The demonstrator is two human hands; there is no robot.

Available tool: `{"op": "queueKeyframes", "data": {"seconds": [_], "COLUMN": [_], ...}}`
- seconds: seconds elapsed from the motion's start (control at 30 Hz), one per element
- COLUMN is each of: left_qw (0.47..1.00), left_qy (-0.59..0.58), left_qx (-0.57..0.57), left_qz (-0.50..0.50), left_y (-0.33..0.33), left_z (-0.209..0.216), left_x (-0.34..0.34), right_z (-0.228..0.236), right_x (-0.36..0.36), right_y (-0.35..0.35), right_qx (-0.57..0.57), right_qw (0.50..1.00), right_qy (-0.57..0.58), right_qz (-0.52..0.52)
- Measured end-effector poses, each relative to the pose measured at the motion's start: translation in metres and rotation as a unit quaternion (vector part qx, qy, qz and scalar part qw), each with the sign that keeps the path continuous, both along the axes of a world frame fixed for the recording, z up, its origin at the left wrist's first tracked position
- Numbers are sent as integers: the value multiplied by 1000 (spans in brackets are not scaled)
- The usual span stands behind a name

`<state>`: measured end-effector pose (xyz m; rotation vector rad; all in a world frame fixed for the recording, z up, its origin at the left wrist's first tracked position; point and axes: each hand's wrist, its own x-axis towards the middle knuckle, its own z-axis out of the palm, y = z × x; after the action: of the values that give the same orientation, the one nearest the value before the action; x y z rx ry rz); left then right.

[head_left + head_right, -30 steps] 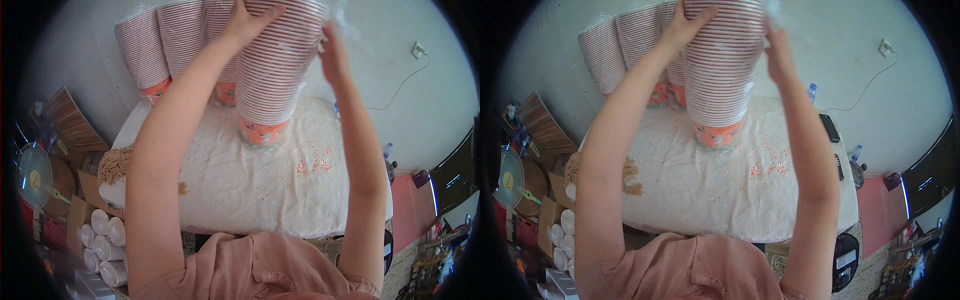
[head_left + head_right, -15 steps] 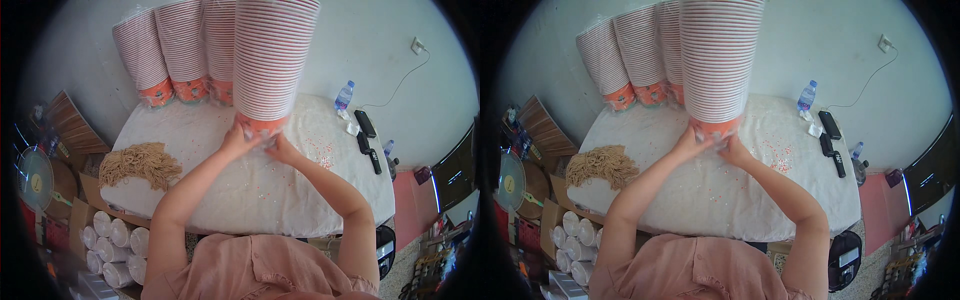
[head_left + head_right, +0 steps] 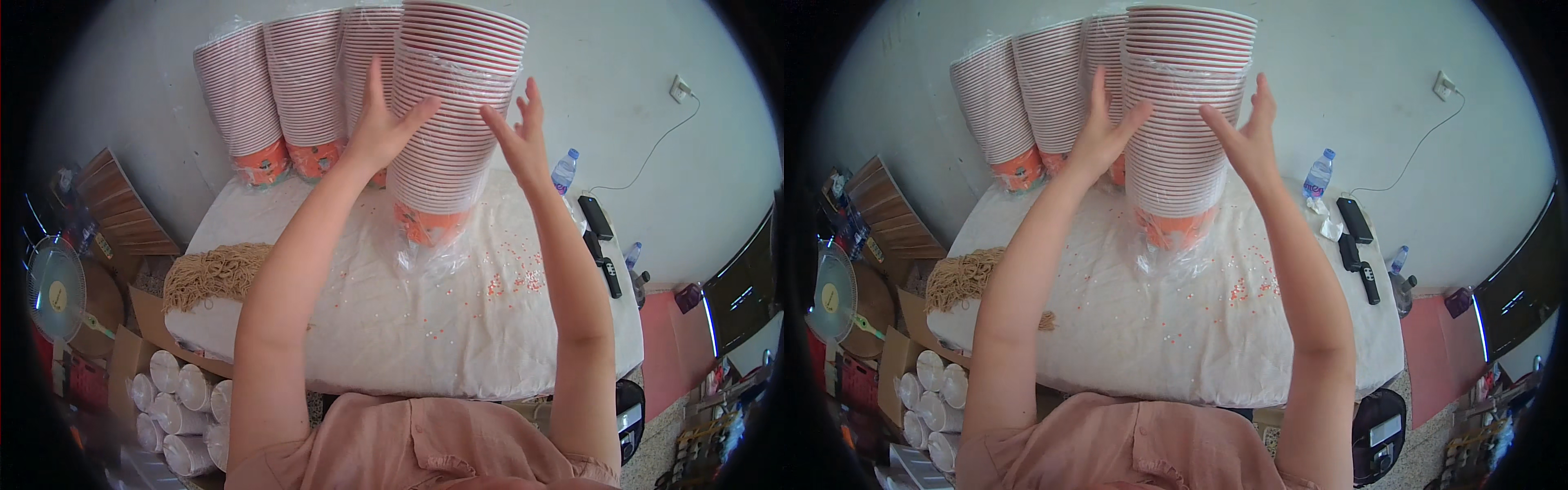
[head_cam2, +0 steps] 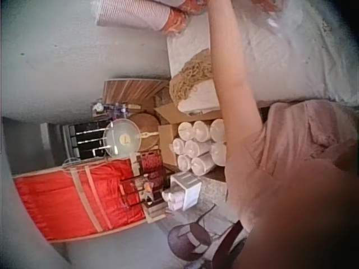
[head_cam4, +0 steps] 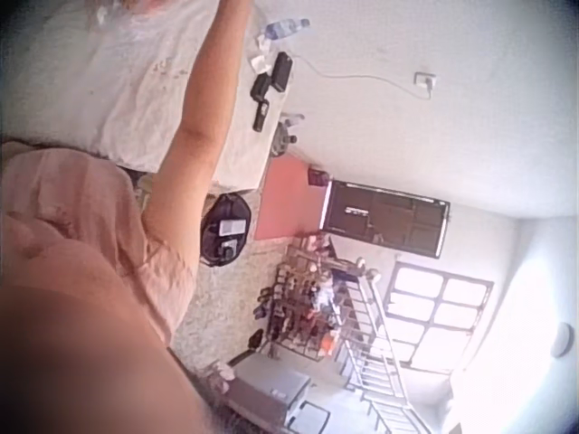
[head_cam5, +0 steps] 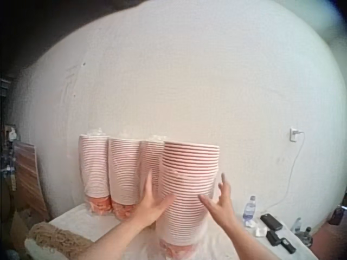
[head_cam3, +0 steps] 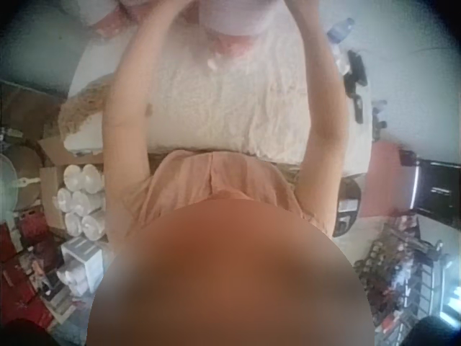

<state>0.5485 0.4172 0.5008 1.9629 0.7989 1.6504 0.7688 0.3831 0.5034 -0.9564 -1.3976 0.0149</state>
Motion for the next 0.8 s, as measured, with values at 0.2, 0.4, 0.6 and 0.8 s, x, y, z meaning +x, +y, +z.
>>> {"op": "queueKeyframes", "data": {"seconds": [0.2, 0.4, 0.6, 0.8], "left_qw": [1000, 951, 822, 829], "left_qy": [0, 221, 503, 495], "left_qx": [11, -215, -199, -190], "left_qz": [17, -3, 178, 179], "left_y": [20, -8, -28, -41], "left_z": [-56, -175, -222, -228], "left_x": [25, 4, -1, -12], "right_z": [-82, -204, -213, -55], "right_x": [-7, 11, 19, 9], "right_y": [24, -11, -36, -49], "right_qx": [13, -393, -396, -327], "right_qw": [993, 885, 770, 871], "right_qy": [-87, -189, -499, -367], "right_qz": [78, 165, -13, -1]}}
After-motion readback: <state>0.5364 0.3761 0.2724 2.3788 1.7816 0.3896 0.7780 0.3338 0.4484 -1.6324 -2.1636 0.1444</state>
